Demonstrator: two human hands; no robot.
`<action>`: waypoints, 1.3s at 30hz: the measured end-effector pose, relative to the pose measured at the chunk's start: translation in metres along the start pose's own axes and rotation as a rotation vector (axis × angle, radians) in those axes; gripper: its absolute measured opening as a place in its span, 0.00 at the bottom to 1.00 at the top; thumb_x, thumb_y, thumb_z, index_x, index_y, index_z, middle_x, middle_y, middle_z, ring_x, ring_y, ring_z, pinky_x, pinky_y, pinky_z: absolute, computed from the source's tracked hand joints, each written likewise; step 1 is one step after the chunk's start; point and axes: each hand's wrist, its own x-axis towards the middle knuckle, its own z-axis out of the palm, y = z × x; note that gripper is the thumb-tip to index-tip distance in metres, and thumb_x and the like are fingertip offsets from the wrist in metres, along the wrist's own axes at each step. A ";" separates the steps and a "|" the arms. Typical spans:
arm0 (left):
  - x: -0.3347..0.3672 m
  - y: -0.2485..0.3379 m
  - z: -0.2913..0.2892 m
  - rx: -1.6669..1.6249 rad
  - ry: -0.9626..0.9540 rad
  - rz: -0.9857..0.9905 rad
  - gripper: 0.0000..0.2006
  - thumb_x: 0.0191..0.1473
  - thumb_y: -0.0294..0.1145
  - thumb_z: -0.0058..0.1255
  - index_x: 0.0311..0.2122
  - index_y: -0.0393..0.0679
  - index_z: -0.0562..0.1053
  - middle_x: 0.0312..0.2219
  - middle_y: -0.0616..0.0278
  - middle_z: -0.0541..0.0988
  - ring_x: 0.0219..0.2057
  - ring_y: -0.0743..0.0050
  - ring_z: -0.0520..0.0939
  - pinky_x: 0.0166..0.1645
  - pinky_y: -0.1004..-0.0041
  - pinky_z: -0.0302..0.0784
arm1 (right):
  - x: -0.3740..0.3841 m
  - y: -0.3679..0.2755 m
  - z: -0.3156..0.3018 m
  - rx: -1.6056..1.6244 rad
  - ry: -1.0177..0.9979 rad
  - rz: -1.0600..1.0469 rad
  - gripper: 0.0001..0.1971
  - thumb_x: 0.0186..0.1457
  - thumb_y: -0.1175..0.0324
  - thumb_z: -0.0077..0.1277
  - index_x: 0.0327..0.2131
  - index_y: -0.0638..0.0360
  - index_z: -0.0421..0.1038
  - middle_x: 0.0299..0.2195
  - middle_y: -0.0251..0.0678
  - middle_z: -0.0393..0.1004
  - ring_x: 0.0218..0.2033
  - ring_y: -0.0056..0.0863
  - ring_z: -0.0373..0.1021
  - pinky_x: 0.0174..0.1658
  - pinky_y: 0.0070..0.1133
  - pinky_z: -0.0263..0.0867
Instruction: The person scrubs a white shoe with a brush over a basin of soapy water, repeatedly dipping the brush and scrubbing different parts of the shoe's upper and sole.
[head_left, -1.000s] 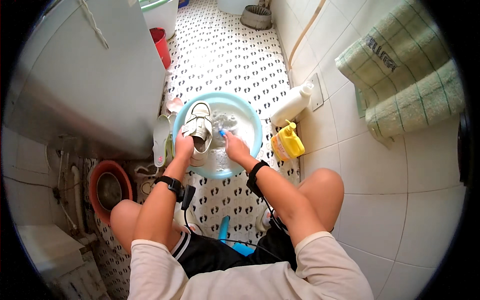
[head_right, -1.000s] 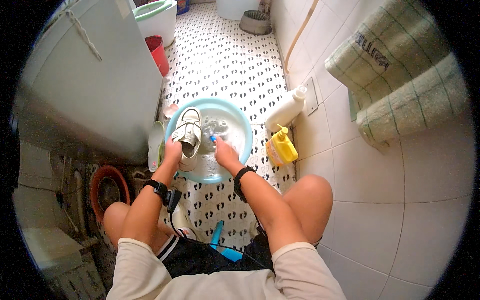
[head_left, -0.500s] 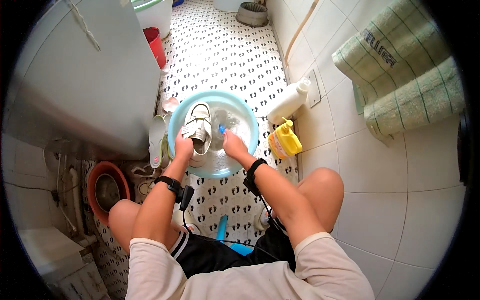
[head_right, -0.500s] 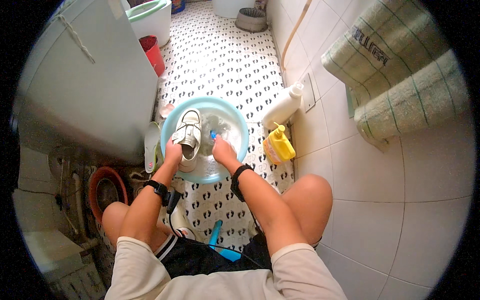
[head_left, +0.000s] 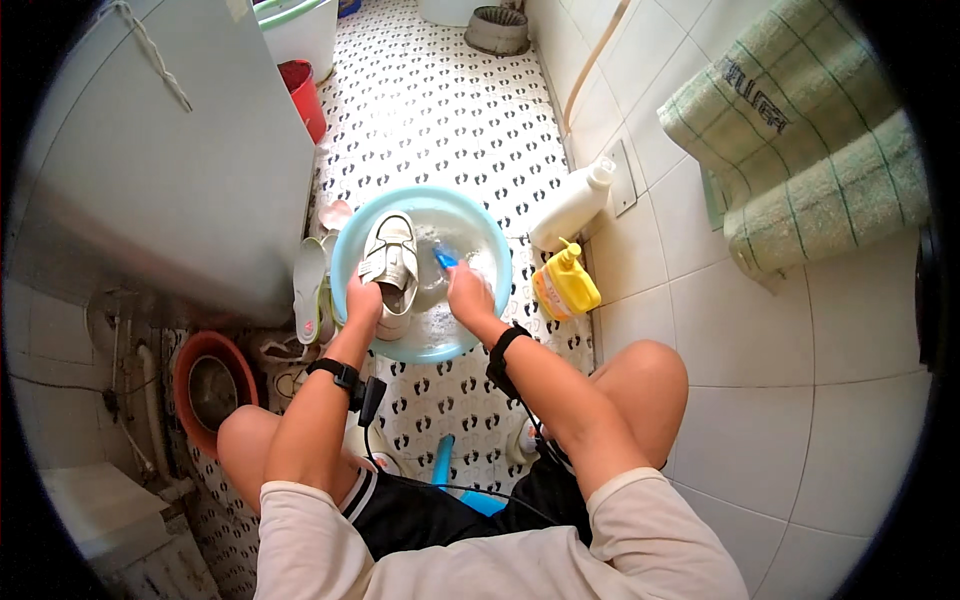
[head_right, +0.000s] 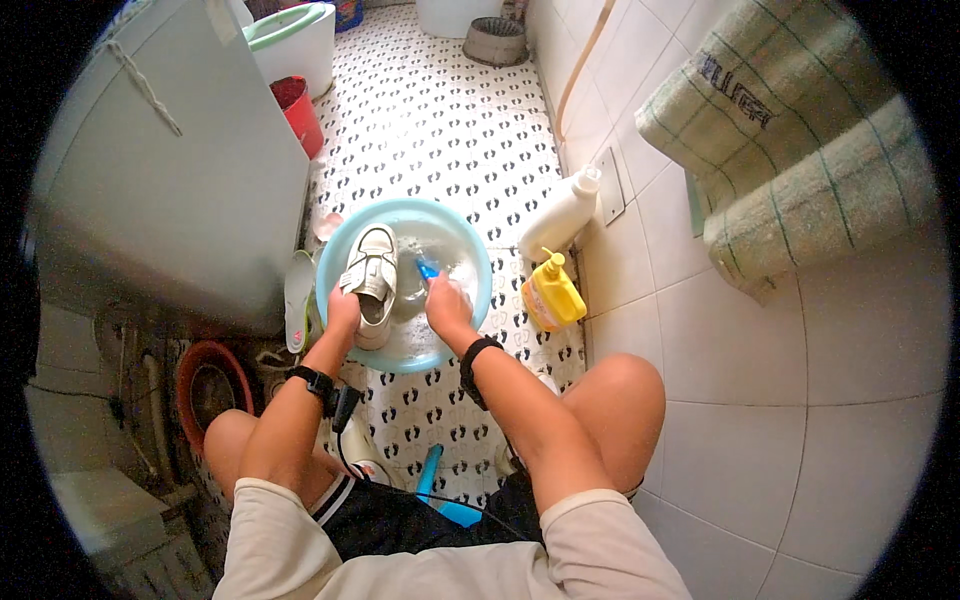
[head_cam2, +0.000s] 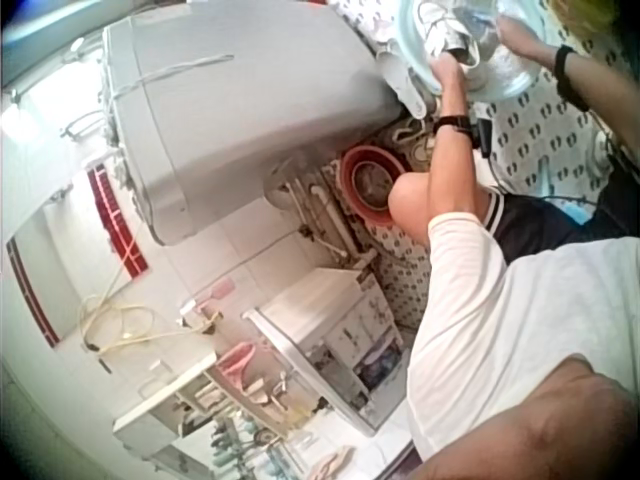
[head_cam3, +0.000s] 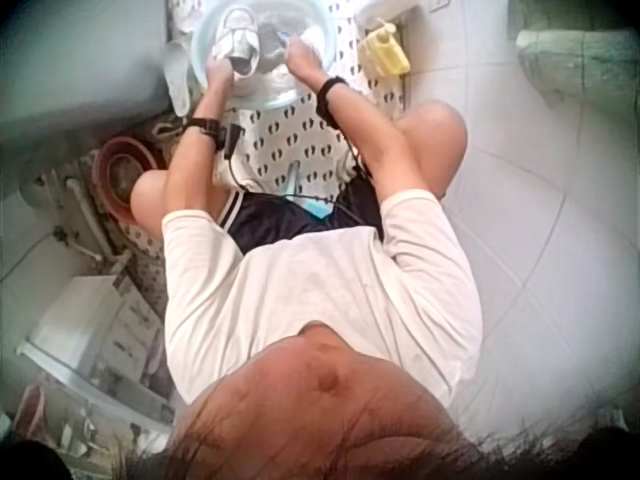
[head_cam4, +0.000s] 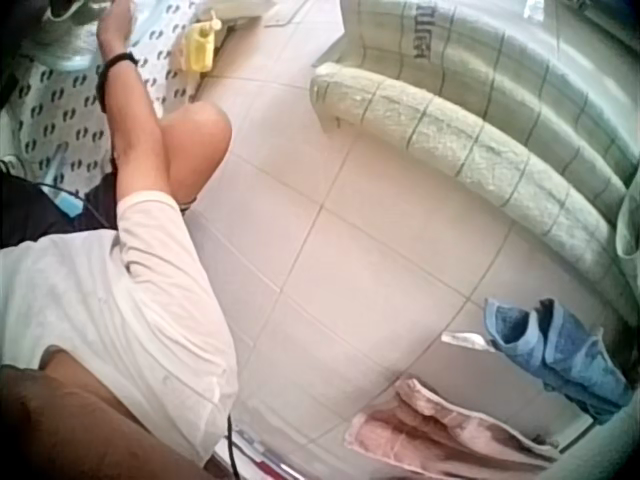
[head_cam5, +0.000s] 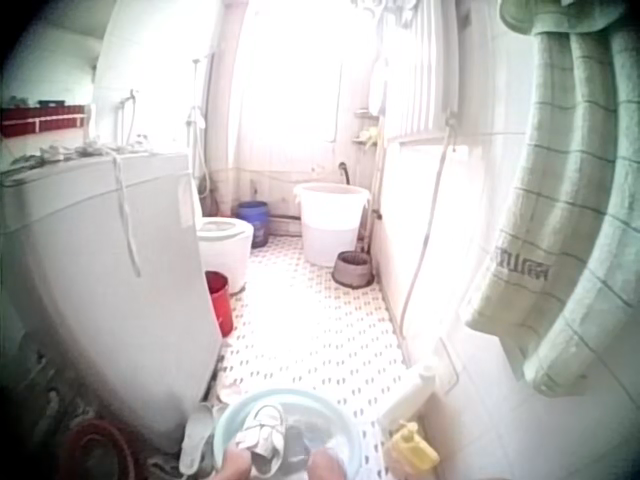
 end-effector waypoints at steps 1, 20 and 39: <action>0.000 0.000 0.000 0.000 0.001 -0.001 0.28 0.49 0.17 0.33 0.58 0.37 0.65 0.49 0.53 0.76 0.51 0.60 0.74 0.57 0.72 0.64 | 0.000 0.000 0.001 -0.004 -0.002 0.017 0.15 0.64 0.60 0.36 0.38 0.61 0.69 0.34 0.55 0.75 0.39 0.53 0.71 0.42 0.43 0.65; -0.008 0.013 0.008 0.012 0.006 0.031 0.26 0.49 0.20 0.33 0.55 0.37 0.67 0.47 0.56 0.76 0.48 0.63 0.75 0.54 0.71 0.66 | 0.025 0.009 -0.021 0.619 -0.141 0.308 0.16 0.63 0.58 0.44 0.40 0.62 0.73 0.22 0.34 0.71 0.19 0.22 0.65 0.24 0.22 0.62; -0.020 0.034 0.091 -0.003 -0.156 0.058 0.25 0.49 0.21 0.34 0.55 0.36 0.68 0.46 0.54 0.76 0.47 0.63 0.76 0.53 0.71 0.68 | 0.002 0.059 -0.101 0.284 0.148 0.166 0.14 0.54 0.63 0.44 0.35 0.62 0.75 0.37 0.53 0.76 0.39 0.49 0.72 0.44 0.35 0.66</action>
